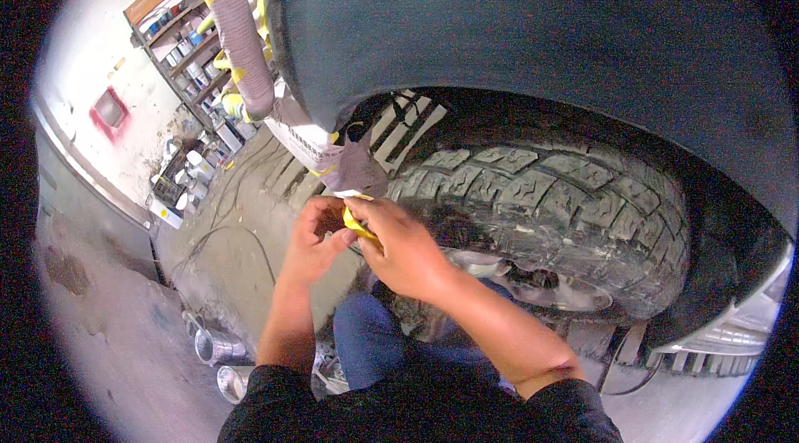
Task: The person applies yellow masking tape to the front fender and wheel arch of a dark-colored car, then places newspaper over the wheel and lower fender to protect them. The person uses both hands to smooth the tape and newspaper against the car's surface.
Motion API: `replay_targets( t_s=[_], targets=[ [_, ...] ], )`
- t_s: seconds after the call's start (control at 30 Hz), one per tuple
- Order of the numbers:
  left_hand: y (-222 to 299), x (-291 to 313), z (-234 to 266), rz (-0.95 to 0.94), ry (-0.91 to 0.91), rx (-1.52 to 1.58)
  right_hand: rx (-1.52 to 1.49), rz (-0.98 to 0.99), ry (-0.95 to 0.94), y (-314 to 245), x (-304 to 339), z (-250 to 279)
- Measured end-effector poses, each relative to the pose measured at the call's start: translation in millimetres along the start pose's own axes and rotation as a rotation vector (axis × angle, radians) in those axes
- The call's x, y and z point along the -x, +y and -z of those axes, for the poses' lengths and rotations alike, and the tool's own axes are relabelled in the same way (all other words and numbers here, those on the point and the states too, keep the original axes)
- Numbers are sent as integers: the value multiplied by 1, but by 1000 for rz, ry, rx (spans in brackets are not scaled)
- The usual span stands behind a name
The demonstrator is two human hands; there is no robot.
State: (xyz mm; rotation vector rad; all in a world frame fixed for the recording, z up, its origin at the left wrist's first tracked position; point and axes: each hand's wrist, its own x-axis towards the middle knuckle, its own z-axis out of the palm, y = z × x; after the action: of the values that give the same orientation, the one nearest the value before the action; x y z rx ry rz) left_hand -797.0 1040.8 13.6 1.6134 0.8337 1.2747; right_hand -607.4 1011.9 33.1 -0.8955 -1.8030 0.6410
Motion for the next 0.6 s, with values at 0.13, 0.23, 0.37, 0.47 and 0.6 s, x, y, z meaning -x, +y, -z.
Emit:
replay_targets(
  t_s=[0.13, 0.23, 0.37, 0.47, 0.6],
  targets=[
    [1, 0, 14, -15, -12, -50, 33, 0, -104, -7, -12, 1],
    [-6, -2, 25, 26, -37, -50, 147, 96, -129, -7, -23, 5],
    [-18, -7, 31, -9, 113, 104, 72, 0, -234, -17, -45, 15],
    [-13, -20, 33, -44, 287, 120, 104, 76, -232, -22, -53, 25],
    [-13, -35, 41, -117, 430, -13, 507, 50, -198, -26, -63, 37]
  ],
)
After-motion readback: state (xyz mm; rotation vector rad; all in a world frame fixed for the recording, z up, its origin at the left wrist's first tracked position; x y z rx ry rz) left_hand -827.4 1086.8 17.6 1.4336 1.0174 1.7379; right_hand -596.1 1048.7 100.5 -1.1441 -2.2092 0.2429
